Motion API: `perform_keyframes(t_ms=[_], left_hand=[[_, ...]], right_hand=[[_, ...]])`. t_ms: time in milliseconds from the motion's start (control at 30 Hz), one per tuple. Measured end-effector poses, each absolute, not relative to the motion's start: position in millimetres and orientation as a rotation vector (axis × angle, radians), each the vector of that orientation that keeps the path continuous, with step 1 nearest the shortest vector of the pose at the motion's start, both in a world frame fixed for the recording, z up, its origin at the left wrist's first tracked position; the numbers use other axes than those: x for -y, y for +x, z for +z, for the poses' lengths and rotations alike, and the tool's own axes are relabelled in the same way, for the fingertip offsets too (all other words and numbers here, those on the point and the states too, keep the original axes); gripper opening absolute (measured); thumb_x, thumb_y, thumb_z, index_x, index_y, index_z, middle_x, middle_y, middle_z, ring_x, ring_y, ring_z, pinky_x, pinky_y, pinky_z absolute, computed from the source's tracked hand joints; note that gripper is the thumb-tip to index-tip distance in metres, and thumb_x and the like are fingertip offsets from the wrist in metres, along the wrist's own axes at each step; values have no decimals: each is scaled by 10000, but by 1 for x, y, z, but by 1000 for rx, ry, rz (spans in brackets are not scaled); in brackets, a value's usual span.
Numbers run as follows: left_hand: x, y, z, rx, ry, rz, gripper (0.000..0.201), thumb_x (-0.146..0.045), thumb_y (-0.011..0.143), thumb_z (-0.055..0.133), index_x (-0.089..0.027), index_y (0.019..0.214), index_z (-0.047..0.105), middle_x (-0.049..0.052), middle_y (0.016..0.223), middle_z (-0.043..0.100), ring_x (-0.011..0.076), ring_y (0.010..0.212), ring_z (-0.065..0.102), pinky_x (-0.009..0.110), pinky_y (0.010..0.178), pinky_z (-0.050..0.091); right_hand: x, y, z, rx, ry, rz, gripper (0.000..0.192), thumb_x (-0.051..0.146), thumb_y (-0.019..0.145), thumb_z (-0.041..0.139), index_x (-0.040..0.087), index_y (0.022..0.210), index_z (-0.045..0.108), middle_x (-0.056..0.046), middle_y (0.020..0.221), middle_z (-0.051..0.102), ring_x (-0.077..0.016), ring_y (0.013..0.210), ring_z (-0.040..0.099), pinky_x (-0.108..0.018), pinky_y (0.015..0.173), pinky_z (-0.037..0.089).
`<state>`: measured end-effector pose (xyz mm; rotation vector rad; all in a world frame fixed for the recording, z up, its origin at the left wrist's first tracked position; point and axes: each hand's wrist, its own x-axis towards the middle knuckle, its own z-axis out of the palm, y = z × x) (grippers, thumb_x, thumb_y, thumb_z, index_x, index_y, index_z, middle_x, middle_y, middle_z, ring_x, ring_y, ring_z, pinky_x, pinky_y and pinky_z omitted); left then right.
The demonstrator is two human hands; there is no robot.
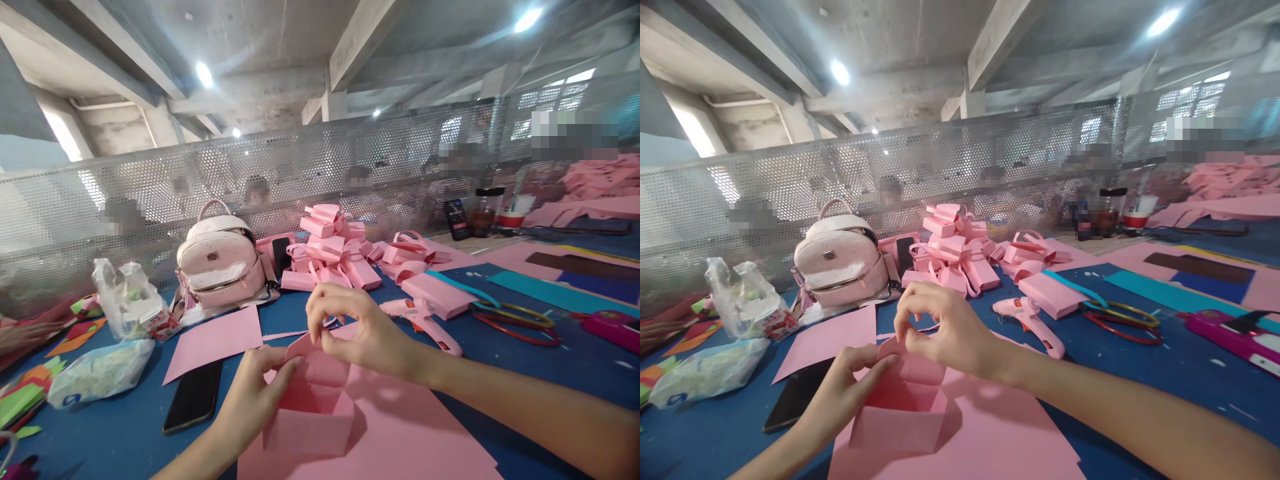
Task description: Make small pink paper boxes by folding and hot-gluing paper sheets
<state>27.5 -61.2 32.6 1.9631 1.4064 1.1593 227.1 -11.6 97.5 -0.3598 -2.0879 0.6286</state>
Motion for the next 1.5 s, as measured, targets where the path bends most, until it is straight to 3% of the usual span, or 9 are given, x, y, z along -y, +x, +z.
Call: perform_keyframes(t_ms=[267, 533, 800, 1033, 1167, 1400, 1500], left_hand=[[62, 28, 35, -1382, 1923, 1193, 339, -392, 900, 563, -202, 745, 797, 20, 749, 782, 201, 704, 676, 254, 669, 472], [60, 29, 35, -1388, 1948, 1194, 353, -393, 895, 556, -195, 718, 788, 29, 720, 779, 210, 680, 681, 262, 651, 475], [61, 30, 38, -1377, 1931, 1171, 361, -408, 897, 548, -201, 733, 795, 31, 731, 784, 215, 692, 688, 263, 653, 478], [59, 28, 35, -1402, 1942, 1123, 423, -436, 909, 518, -164, 693, 758, 42, 689, 756, 210, 666, 659, 261, 621, 445], [59, 28, 36, -1379, 1958, 1152, 412, -422, 908, 517, -167, 687, 755, 33, 692, 758, 204, 665, 656, 259, 638, 443], [59, 28, 36, -1369, 1963, 1167, 402, -396, 928, 533, -168, 677, 749, 24, 698, 755, 195, 669, 649, 249, 644, 451], [58, 28, 35, -1368, 1972, 1141, 411, -393, 942, 529, -166, 680, 750, 24, 689, 746, 194, 666, 637, 247, 639, 455]], right_hand=[[11, 227, 97, 2072, -431, 708, 275, -54, 739, 616, 193, 760, 734, 5, 819, 719, -143, 761, 619, -268, 681, 462], [16, 228, 98, 2011, -534, 782, 52, 181, 798, 803, 203, 751, 807, 1, 724, 772, -136, 660, 639, -261, 588, 413], [13, 228, 97, 2024, -540, 807, 313, 440, 833, 782, 178, 669, 731, 6, 645, 698, -117, 608, 580, -247, 557, 386], [16, 228, 97, 2042, -582, 751, 356, 466, 768, 829, 178, 629, 674, 20, 626, 673, -109, 573, 528, -257, 519, 324], [19, 227, 97, 1984, -532, 837, 376, 475, 747, 841, 170, 623, 658, -15, 702, 715, -152, 659, 648, -263, 575, 420], [15, 228, 96, 2006, -521, 892, 185, 337, 880, 743, 188, 773, 765, -29, 819, 783, -176, 751, 698, -281, 656, 483], [13, 229, 96, 2051, -506, 829, 254, 366, 941, 667, 185, 794, 767, -31, 815, 771, -164, 742, 668, -278, 654, 466]])
